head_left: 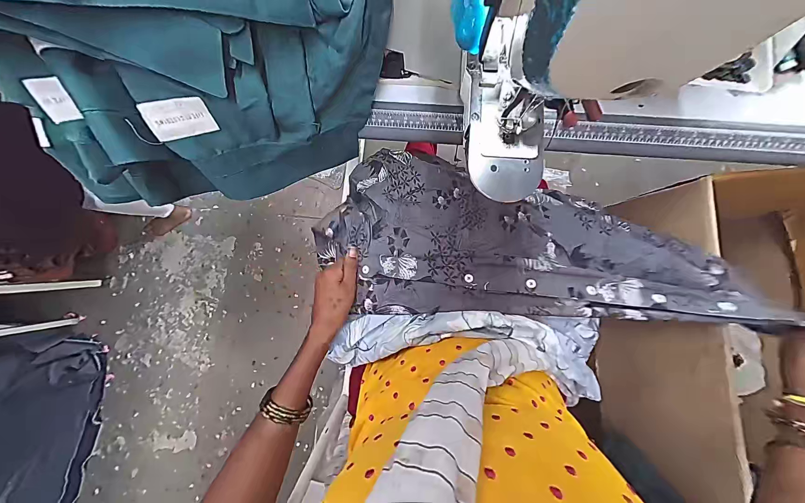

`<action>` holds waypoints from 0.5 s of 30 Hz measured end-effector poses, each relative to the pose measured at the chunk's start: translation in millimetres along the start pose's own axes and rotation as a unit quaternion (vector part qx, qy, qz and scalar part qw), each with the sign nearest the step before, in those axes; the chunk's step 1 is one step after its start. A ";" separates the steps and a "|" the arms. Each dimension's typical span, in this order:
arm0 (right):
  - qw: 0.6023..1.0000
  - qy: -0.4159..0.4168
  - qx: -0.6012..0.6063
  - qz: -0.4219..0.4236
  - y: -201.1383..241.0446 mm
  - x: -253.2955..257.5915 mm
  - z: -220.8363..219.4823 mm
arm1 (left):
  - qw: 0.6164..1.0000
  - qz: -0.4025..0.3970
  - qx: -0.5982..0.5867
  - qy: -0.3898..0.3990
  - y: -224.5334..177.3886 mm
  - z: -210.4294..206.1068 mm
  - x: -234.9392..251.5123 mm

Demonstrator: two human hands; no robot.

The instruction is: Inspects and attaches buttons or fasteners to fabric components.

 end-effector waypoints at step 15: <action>0.681 0.141 0.437 0.570 475.1 -194.2 101.1 | 0.999 -0.003 -0.025 -0.028 8.6 18.0 8.3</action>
Point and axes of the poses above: each hand's wrist, its own x-axis towards the middle knuckle, its own z-axis out of the back of the hand, y = z × x, the point moved 5 cm from there along x, towards the middle knuckle, and after that the axes turned 12 degrees about -y, right-handed, at the moved point
